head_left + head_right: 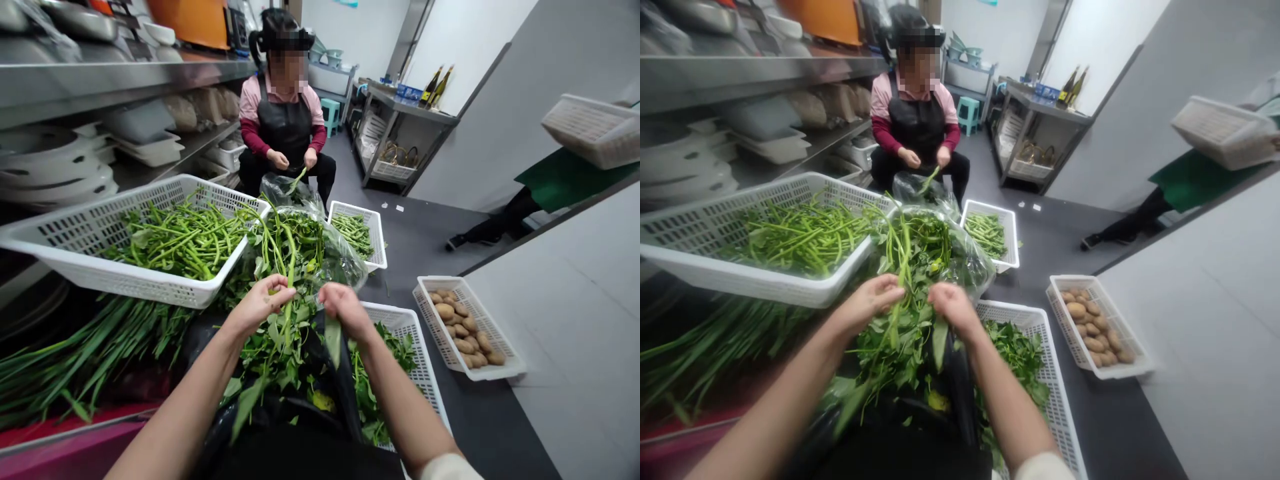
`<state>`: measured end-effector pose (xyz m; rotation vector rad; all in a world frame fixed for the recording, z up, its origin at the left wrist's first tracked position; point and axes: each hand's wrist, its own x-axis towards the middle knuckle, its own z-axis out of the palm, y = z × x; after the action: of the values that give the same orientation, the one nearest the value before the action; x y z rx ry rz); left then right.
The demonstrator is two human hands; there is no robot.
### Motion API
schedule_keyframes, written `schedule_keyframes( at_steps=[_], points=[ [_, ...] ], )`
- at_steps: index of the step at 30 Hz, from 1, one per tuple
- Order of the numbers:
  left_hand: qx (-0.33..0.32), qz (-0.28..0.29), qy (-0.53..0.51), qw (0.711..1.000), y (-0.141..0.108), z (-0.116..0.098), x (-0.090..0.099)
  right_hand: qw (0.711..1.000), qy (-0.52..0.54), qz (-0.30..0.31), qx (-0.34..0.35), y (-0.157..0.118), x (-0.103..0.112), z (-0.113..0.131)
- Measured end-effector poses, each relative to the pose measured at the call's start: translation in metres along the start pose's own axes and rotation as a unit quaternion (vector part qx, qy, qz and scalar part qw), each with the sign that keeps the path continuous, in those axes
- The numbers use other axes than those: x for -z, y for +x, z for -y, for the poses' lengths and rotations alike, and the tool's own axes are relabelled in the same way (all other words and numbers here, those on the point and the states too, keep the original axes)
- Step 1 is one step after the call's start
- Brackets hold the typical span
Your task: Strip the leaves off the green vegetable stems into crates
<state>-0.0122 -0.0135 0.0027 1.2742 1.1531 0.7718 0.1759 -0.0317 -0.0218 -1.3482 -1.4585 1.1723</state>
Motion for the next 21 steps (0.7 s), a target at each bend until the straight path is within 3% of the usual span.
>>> schedule_keyframes(
  at_steps=[3, 7, 10, 14, 16, 18, 21],
  points=[
    [-0.030, -0.072, 0.018, 0.997, 0.005, 0.000, -0.006, 0.973, -0.221, 0.019, 0.066, -0.027, -0.033, 0.017],
    [-0.060, -0.092, 0.054, 0.993, 0.003, 0.000, -0.005, 0.888, -0.446, 0.046, 0.105, -0.028, -0.044, 0.023],
    [-0.058, -0.052, 0.069, 0.995, -0.002, 0.004, -0.001, 0.868, -0.449, 0.124, 0.171, -0.020, -0.036, 0.016],
    [-0.016, 0.041, 0.031, 0.999, -0.010, 0.007, 0.004, 0.911, -0.254, 0.211, 0.248, -0.017, -0.032, 0.001],
    [0.018, 0.083, -0.001, 0.996, -0.014, 0.007, 0.003, 0.950, -0.133, 0.170, 0.224, -0.013, -0.031, -0.006],
    [0.044, 0.119, -0.026, 0.992, -0.018, 0.007, 0.001, 0.987, -0.023, 0.036, 0.156, -0.002, -0.027, -0.013],
    [0.070, 0.149, -0.075, 0.984, -0.024, 0.011, 0.000, 0.980, 0.120, -0.151, 0.047, 0.022, -0.017, -0.021]
  ],
)
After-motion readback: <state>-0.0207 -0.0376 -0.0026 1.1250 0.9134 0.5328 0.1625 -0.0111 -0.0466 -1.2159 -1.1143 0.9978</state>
